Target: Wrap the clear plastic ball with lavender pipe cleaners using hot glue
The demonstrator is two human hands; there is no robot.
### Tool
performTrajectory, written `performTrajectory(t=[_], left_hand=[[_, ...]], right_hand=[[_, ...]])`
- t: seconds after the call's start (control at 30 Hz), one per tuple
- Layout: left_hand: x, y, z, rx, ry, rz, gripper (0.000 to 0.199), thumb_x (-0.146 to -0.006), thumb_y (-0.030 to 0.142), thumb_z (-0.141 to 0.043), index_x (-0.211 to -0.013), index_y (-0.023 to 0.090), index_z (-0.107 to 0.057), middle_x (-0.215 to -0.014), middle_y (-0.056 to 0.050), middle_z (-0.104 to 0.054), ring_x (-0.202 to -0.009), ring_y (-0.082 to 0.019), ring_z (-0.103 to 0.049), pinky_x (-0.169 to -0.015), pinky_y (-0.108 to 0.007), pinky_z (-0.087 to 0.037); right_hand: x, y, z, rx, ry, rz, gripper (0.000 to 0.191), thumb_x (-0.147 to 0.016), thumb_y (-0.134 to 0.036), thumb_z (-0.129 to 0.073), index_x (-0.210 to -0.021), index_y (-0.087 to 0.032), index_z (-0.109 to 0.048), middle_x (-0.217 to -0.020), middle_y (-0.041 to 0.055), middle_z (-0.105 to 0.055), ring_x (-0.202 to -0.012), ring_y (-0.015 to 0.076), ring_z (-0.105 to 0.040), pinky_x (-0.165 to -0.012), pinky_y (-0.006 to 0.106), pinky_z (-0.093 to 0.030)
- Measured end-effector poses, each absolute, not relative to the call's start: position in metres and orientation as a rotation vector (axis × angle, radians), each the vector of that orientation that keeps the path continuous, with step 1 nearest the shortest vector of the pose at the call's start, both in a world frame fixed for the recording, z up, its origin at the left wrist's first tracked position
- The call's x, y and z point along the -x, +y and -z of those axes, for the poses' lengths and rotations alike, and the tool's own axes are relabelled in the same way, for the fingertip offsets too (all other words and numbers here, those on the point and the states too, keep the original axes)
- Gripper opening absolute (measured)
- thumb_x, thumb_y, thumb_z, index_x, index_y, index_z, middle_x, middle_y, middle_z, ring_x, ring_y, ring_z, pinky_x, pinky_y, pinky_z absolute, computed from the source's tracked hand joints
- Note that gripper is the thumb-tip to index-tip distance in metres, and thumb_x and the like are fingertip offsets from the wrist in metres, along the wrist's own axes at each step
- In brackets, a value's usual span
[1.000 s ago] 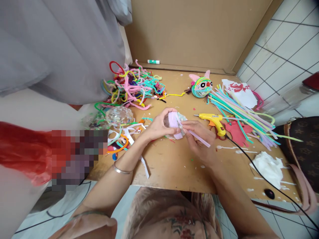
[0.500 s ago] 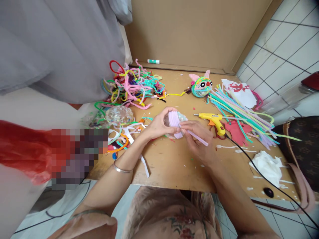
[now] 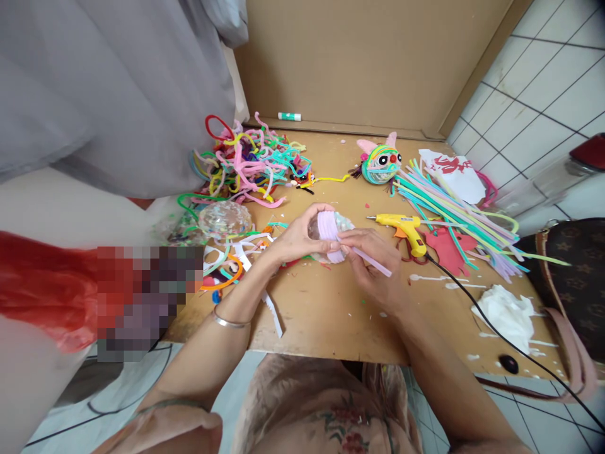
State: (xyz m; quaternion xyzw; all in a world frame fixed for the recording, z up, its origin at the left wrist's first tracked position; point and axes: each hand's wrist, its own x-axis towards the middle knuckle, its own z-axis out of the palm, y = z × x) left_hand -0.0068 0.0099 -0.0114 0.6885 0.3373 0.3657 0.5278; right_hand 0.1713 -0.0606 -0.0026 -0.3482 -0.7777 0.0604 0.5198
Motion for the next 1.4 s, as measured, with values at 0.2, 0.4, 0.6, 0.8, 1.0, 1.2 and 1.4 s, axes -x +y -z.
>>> performTrajectory(t=[0.2, 0.4, 0.6, 0.8, 1.0, 1.2, 1.4], left_hand=[[0.009, 0.007, 0.007, -1.626, 0.800, -0.841, 0.072, -0.067, 0.055, -0.076, -0.122, 0.018, -0.047, -0.102, -0.004, -0.054, -0.091, -0.018, -0.053, -0.080, -0.027, -0.046], [0.013, 0.009, 0.011, -1.648, 0.827, -0.842, 0.059, -0.082, 0.060, -0.059, -0.124, 0.021, -0.049, -0.104, -0.004, -0.056, -0.088, -0.016, -0.053, -0.075, -0.025, -0.045], [0.010, 0.008, 0.012, -1.630, 0.839, -0.874, 0.057, -0.079, 0.058, -0.063, -0.122, 0.021, -0.051, -0.103, -0.003, -0.057, -0.088, -0.016, -0.055, -0.077, -0.025, -0.046], [0.006, 0.005, 0.006, -1.625, 0.876, -0.875, 0.057, -0.074, 0.048, -0.070, -0.119, 0.019, -0.051, -0.098, -0.003, -0.057, -0.086, -0.016, -0.053, -0.075, -0.025, -0.046], [0.003, 0.006, 0.008, -1.609, 0.879, -0.915, 0.049, -0.073, 0.036, -0.068, -0.116, 0.018, -0.052, -0.091, 0.000, -0.054, -0.079, -0.013, -0.051, -0.070, -0.023, -0.044], [0.001, 0.004, 0.006, -1.620, 0.809, -0.900, 0.050, -0.070, 0.033, -0.071, -0.113, 0.017, -0.051, -0.087, 0.002, -0.051, -0.074, -0.011, -0.047, -0.068, -0.022, -0.040], [0.001, 0.005, 0.009, -1.630, 0.823, -0.897, 0.052, -0.069, 0.032, -0.071, -0.115, 0.017, -0.050, -0.085, 0.003, -0.049, -0.072, -0.011, -0.045, -0.066, -0.022, -0.039]], right_hand=[[-0.171, -0.060, 0.005, 0.808, -1.872, -0.150, 0.020, -0.089, -0.012, -0.053, -0.098, -0.023, -0.066, -0.093, 0.0058, -0.074, -0.090, 0.0192, -0.070, -0.084, 0.039, -0.057], [-0.171, -0.060, 0.005, 0.825, -1.897, -0.113, 0.019, -0.087, -0.012, -0.052, -0.097, -0.022, -0.066, -0.093, 0.0075, -0.074, -0.091, 0.0207, -0.070, -0.083, 0.041, -0.058], [-0.172, -0.060, 0.006, 0.825, -1.908, -0.101, 0.020, -0.087, -0.012, -0.052, -0.096, -0.023, -0.066, -0.092, 0.0072, -0.074, -0.090, 0.0206, -0.070, -0.082, 0.040, -0.058], [-0.172, -0.061, 0.004, 0.815, -1.960, -0.027, 0.020, -0.086, -0.009, -0.052, -0.095, -0.022, -0.064, -0.094, 0.0079, -0.074, -0.089, 0.0203, -0.069, -0.079, 0.039, -0.056], [-0.185, -0.059, -0.004, 0.889, -2.168, 0.016, 0.040, -0.077, -0.006, -0.050, -0.111, -0.025, -0.061, -0.112, 0.0072, -0.067, -0.110, 0.0255, -0.060, -0.093, 0.047, -0.047], [-0.194, -0.051, -0.004, 1.162, -1.893, -0.093, 0.039, -0.092, -0.031, -0.049, -0.131, -0.029, -0.053, -0.139, 0.0114, -0.046, -0.132, 0.0289, -0.044, -0.106, 0.053, -0.038], [-0.179, -0.035, 0.005, 1.258, -1.870, -0.351, 0.061, -0.093, -0.069, -0.021, -0.123, -0.029, -0.055, -0.150, 0.0112, -0.033, -0.145, 0.0291, -0.029, -0.114, 0.057, -0.027]])
